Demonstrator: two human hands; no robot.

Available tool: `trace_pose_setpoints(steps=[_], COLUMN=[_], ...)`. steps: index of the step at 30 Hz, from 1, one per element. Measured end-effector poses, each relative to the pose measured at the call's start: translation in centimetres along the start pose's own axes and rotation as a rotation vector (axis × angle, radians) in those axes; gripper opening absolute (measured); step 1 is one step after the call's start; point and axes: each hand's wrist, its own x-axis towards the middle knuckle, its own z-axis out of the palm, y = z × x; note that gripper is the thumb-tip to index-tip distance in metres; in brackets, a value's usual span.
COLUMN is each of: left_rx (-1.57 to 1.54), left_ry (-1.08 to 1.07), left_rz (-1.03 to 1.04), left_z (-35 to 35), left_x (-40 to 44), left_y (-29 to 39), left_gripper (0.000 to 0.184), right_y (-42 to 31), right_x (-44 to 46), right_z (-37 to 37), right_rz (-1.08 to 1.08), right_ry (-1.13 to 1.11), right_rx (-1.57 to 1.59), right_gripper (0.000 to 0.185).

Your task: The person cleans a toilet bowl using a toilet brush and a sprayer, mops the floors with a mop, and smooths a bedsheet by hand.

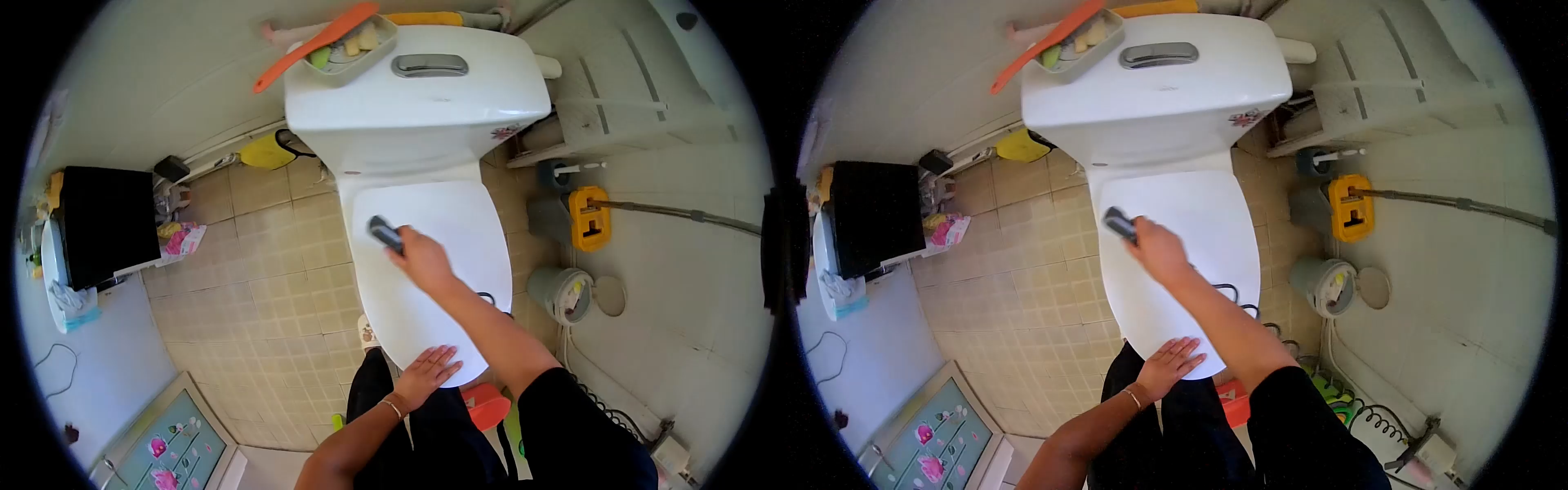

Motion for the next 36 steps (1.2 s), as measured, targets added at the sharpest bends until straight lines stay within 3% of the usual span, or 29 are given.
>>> trace_pose_setpoints(steps=[3,5,8,12,15,19,21,24,26,29,33,36], left_rx=[0.056,0.075,0.061,0.059,0.064,-0.061,-0.079,-0.026,0.097,0.225,0.322,0.272], left_ry=[-0.058,-0.055,-0.041,-0.033,-0.087,0.014,0.104,0.294,0.524,0.663,0.747,0.691], left_rz=[0.028,0.033,0.049,0.095,0.058,0.117,0.143,0.066,0.078,0.101,0.098,0.137], left_z=[-0.3,-0.1,-2.3,-8.0,-14.1,-20.9,-24.4,-30.4,-31.8,-33.7,-34.4,-35.0], left_x=[0.0,0.0,0.4,2.1,4.5,7.9,9.9,13.1,15.3,18.6,20.4,19.3], left_y=[-0.3,0.0,0.6,2.2,3.7,3.2,2.2,1.7,-0.6,-2.5,-4.2,-3.8], left_gripper=[0.052,0.053,0.052,0.056,0.06,0.062,0.064,0.046,0.047,0.05,0.052,0.045], right_y=[2.5,3.4,1.7,1.0,4.6,9.7,8.3,8.2,7.1,4.5,2.3,1.4], right_x=[0.3,0.0,-0.8,-1.5,-2.0,-2.9,-3.5,-2.8,-1.1,1.9,6.1,8.7], right_z=[-3.5,-4.5,-4.9,-9.3,-15.4,-24.9,-28.8,-31.8,-33.0,-34.4,-34.6,-33.8], right_rz=[0.22,0.2,-0.019,0.132,0.174,0.247,0.361,0.349,0.327,0.276,0.216,0.174], right_ry=[0.111,0.183,-0.011,0.115,0.168,0.126,0.116,0.17,0.167,0.113,-0.039,-0.156], right_rx=[-0.037,-0.022,-0.031,0.06,-0.032,-0.081,-0.016,0.159,0.177,0.192,0.204,0.265], right_gripper=[0.03,0.031,0.032,0.036,0.042,0.043,0.041,0.038,0.038,0.037,0.037,0.038])
